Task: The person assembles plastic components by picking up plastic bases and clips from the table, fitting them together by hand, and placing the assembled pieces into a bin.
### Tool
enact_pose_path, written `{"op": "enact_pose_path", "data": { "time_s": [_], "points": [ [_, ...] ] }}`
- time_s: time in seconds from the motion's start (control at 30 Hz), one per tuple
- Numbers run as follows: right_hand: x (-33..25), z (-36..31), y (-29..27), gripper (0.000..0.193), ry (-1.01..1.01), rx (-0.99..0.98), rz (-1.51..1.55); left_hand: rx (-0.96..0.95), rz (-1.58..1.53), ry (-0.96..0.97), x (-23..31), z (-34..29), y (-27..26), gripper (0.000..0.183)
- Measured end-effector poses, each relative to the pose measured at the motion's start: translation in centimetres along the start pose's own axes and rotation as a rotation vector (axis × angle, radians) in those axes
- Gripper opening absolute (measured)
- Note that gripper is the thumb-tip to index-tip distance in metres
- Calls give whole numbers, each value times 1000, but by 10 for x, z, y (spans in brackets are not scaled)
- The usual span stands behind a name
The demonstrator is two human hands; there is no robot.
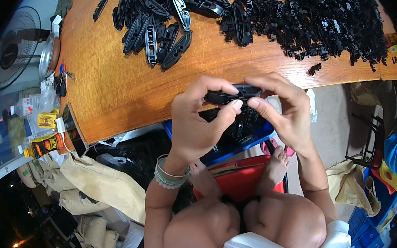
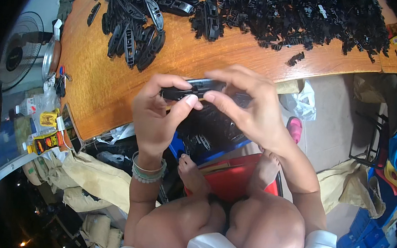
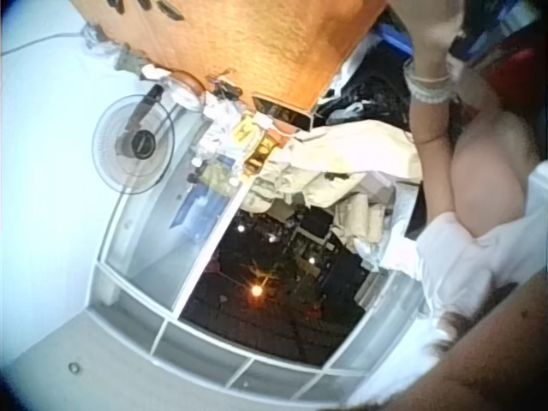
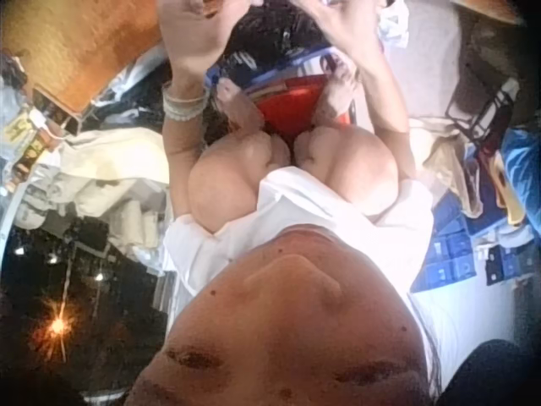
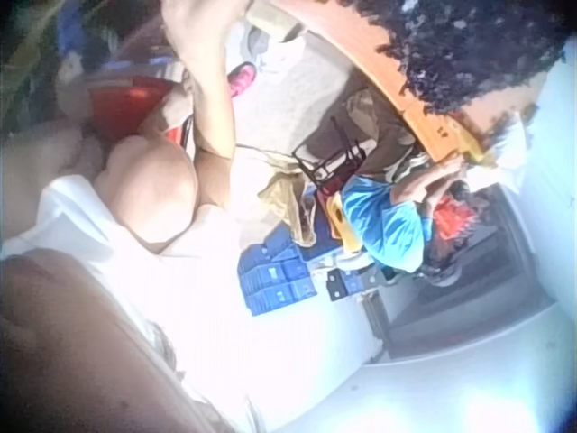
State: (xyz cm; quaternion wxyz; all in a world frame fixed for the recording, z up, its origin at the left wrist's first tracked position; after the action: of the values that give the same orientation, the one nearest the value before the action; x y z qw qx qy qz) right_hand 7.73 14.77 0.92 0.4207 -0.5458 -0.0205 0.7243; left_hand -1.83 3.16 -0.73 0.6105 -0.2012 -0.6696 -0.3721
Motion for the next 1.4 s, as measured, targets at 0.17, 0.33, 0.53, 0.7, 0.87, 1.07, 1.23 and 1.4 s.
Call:
{"op": "enact_pose_path", "data": {
  "time_s": [0.17,0.33,0.53,0.7,0.87,1.07,1.23,1.4],
  "points": [
    [20,-11,-7,18,210,-30,142,-121,163,2,10,8,13,15],
    [22,-34,18,18,146,-539,-78,-121,410,203,8,44,10,14],
    [19,26,-31,23,-89,341,-538,-1,1125,460,4,90,39,36],
    [43,52,-16,26,-289,224,-690,47,1143,376,0,83,22,28],
    [48,45,-20,20,-159,260,-438,103,880,365,0,63,6,22],
    [49,33,-23,16,110,212,-96,150,16,217,-2,40,-11,17],
    [39,18,-19,8,300,235,353,82,-96,87,-3,26,-5,23],
    [16,17,-11,8,232,270,335,73,-150,33,0,17,5,25]
  ]
}}
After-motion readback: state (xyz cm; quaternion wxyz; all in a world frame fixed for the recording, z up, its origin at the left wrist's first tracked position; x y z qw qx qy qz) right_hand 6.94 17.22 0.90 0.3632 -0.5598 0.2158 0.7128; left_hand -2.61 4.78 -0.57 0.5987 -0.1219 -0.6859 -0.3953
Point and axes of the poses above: each hand's wrist, its own z-axis towards the middle knuckle, its own y-axis out of the palm, x = y × z, the point moved 7 cm from there along z, towards the middle knuckle, and after that the axes turned 14 degrees about -z, right-handed, at the moved point
